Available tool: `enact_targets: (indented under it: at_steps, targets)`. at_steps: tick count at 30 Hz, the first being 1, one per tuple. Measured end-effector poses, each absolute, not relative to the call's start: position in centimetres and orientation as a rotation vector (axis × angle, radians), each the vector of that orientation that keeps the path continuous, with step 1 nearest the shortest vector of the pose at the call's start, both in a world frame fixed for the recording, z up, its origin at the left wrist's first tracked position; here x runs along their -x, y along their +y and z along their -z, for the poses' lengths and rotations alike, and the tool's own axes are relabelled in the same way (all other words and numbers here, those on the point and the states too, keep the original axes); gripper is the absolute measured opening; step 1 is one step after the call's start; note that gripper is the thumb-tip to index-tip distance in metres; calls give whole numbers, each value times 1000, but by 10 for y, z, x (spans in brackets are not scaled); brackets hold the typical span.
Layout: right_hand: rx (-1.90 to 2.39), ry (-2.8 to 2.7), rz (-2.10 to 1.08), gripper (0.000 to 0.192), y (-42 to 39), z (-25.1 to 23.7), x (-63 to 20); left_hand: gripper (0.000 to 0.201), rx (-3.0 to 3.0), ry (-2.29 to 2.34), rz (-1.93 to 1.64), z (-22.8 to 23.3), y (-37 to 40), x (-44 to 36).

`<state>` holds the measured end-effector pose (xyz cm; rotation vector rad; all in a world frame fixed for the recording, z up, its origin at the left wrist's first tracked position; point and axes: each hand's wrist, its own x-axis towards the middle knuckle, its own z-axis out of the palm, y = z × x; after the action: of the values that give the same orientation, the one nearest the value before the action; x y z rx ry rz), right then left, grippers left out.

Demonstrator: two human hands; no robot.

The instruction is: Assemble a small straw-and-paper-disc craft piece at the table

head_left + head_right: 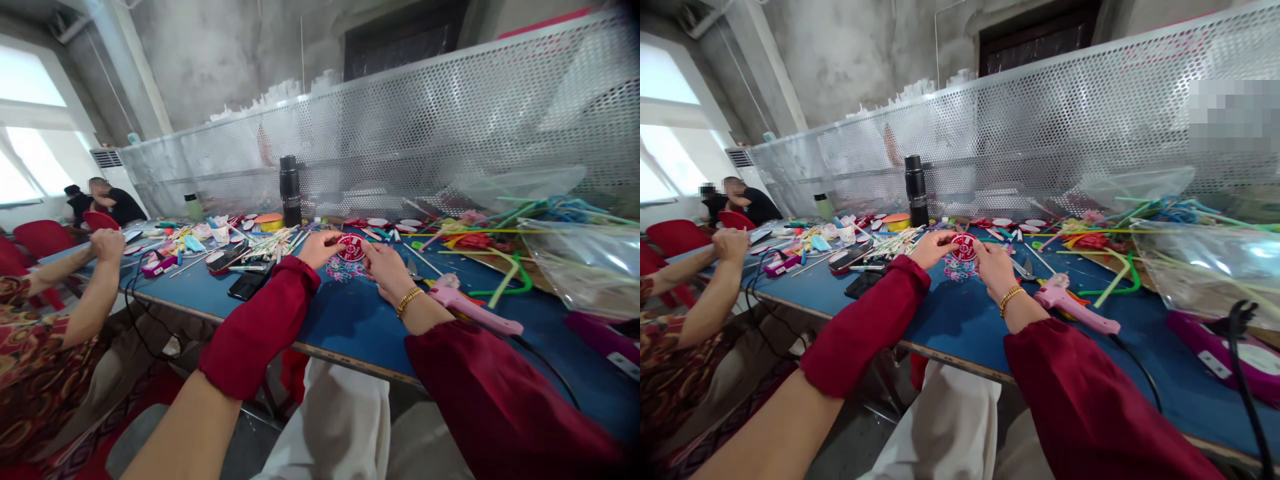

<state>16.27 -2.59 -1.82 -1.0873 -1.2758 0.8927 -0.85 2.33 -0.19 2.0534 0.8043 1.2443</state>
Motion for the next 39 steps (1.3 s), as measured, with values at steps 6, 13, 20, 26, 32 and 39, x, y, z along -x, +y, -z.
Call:
enact_targets:
  at_steps: [6, 13, 20, 26, 32, 39]
  targets:
    - [1052, -1188, -903, 42, -21, 21, -162, 37, -2095, 838, -1435, 5, 23, 7]
    - [1048, -1205, -908, 37, -21, 21, -160, 59, -2037, 695, -1347, 12, 30, 2]
    - [1037, -1249, -962, 38, -25, 19, -159, 52, -1895, 664, -1293, 13, 32, 1]
    - [1049, -1302, -953, 39, -23, 23, -157, 37, -1831, 669, -1327, 10, 28, 1]
    - [1123, -1479, -724, 44, -23, 25, -158, 27, -1787, 748, -1360, 9, 24, 2]
    - [1173, -1645, -487, 43, -24, 25, -160, 19, -1792, 814, -1444, 10, 23, 0]
